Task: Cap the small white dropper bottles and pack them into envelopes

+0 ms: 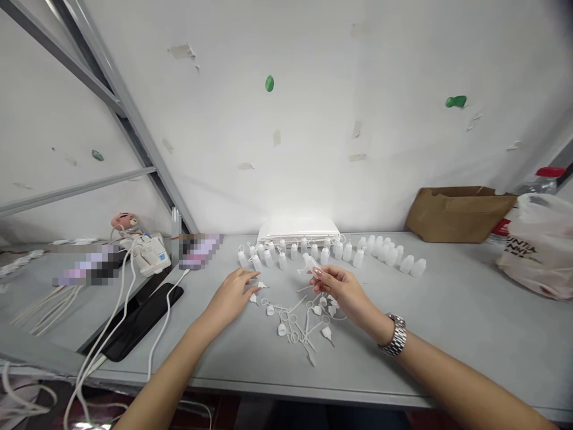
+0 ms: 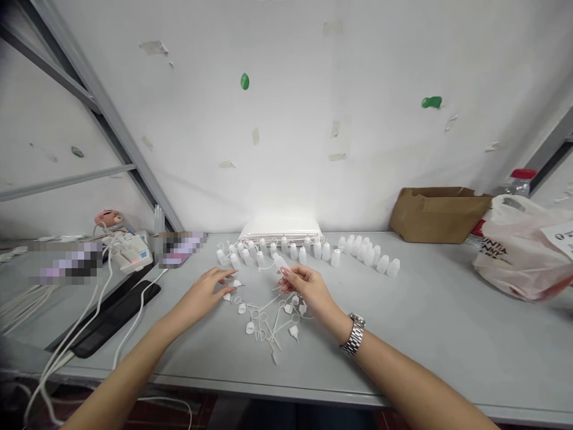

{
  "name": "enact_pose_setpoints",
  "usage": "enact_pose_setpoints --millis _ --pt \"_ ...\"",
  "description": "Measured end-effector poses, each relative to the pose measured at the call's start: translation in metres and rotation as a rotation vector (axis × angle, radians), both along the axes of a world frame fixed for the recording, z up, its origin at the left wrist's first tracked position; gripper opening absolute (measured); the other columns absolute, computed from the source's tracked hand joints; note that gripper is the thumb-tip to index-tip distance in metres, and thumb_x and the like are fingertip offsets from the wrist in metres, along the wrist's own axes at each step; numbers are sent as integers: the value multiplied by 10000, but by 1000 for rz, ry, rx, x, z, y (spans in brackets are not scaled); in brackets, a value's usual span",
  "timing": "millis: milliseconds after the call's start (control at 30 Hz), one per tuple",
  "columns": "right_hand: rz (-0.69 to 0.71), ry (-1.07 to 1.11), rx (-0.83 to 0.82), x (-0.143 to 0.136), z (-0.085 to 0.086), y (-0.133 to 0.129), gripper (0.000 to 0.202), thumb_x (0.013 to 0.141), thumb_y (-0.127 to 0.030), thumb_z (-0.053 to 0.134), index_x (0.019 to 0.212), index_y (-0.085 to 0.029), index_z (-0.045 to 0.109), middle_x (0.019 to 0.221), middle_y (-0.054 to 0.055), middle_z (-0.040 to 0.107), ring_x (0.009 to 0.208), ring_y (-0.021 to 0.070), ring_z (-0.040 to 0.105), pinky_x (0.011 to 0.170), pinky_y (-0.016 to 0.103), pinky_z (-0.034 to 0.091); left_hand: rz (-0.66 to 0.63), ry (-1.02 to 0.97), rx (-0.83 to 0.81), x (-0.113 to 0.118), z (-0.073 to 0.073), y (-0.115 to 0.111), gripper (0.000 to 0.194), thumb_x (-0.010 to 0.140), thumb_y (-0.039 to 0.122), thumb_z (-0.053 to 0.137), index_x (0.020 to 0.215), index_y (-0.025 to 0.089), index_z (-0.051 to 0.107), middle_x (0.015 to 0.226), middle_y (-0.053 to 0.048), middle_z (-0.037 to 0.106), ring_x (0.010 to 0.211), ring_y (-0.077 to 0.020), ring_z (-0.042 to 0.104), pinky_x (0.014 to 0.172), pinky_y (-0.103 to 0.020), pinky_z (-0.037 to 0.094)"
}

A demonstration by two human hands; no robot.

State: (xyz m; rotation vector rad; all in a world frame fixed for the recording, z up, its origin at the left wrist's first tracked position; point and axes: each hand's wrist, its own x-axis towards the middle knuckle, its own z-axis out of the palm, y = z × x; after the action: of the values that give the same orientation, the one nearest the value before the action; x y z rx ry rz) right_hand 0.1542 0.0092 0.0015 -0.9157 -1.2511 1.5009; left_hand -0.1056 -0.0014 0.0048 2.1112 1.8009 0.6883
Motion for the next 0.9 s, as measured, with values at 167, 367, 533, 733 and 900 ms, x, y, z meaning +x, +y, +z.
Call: enact_pose_setpoints --millis 167,367,533,733,900 --pt "22 -25 -6 -3 0 -2 318 694 -466 696 740 -154 658 690 23 656 592 122 590 618 271 476 -44 123 16 8 -16 7 325 793 193 484 1080 210 637 1041 -100 629 1043 -270 547 867 -371 429" --pt "17 -57 4 -2 5 -6 312 711 -464 678 737 -154 660 678 15 642 579 117 586 594 264 467 -70 140 7 13 -17 17 240 797 166 469 901 198 683 939 -101 641 946 -264 575 837 -370 429" --pt "14 -64 18 -2 11 -10 316 708 -470 676 737 -156 665 664 11 647 576 118 588 595 265 466 -58 107 3 19 -12 16 259 755 125 502 927 205 679 928 -106 645 977 -286 550 850 -401 405" --pt "7 -53 46 0 12 -9 320 700 -476 682 710 -157 660 656 12 645 571 123 581 589 270 462 -120 -100 -34 41 8 16 187 733 243 574 854 213 715 904 -101 650 953 -305 562 851 -417 403" --pt "-22 -16 85 4 11 -5 325 713 -478 673 709 -153 650 679 19 639 586 121 576 605 274 466 -246 -432 -196 60 25 29 215 672 375 671 814 222 723 892 -82 706 845 -261 633 755 -367 474"
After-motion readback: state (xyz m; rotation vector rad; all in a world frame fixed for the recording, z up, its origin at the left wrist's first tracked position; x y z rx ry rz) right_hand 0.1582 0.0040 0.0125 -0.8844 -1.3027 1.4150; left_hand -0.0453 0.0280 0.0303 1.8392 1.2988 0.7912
